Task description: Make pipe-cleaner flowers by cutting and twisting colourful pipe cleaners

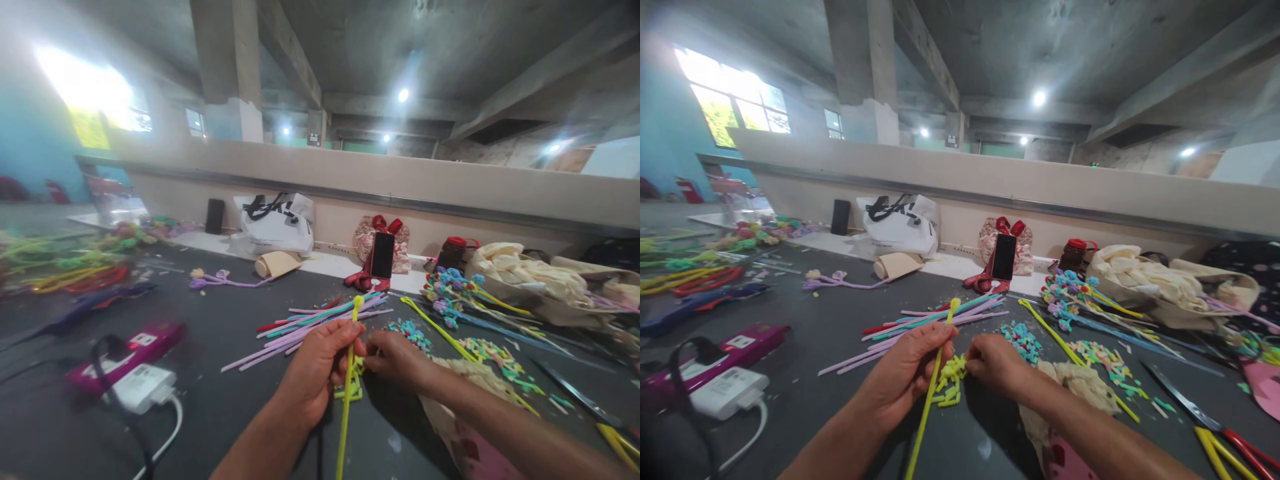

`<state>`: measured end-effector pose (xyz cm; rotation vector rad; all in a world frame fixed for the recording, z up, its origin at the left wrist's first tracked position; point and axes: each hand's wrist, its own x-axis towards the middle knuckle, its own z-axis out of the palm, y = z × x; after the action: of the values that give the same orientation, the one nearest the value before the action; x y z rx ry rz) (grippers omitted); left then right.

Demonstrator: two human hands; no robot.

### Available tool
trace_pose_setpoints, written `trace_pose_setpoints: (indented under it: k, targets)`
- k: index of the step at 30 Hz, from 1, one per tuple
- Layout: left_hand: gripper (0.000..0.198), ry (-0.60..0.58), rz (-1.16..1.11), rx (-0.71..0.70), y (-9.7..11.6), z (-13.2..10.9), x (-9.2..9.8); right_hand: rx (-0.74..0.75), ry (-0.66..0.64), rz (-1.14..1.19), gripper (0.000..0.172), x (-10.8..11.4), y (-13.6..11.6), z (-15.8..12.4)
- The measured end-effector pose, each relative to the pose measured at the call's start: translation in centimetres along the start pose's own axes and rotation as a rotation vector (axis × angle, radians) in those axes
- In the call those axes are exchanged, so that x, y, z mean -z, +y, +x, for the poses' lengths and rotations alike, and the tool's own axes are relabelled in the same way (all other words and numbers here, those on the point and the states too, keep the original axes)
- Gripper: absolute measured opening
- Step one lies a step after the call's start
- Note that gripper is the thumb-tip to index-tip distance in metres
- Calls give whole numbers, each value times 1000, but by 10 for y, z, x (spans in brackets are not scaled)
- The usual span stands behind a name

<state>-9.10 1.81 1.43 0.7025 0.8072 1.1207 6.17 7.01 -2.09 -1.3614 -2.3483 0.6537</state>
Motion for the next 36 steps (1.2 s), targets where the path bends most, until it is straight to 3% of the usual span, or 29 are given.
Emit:
trace_pose_setpoints:
  k: [4, 8, 16, 26, 36]
  targets:
    - [15, -15, 27, -22, -1, -1, 0, -59, -18, 237, 3, 0, 9, -6]
    - [16, -17, 52, -24, -2, 0, -1, -103, -37, 431, 15, 8, 7, -13]
    - [22, -49, 178, -54, -11, 4, -2, -193, -4, 632, 10, 13, 3, -21]
    - [21, -106, 153, 146, -30, 5, -10, -213, 168, 811, 12, 44, -26, -63]
    - [21, -166, 219, 204, -49, 1, -22, -284, 200, 878, 13, 24, -13, -76]
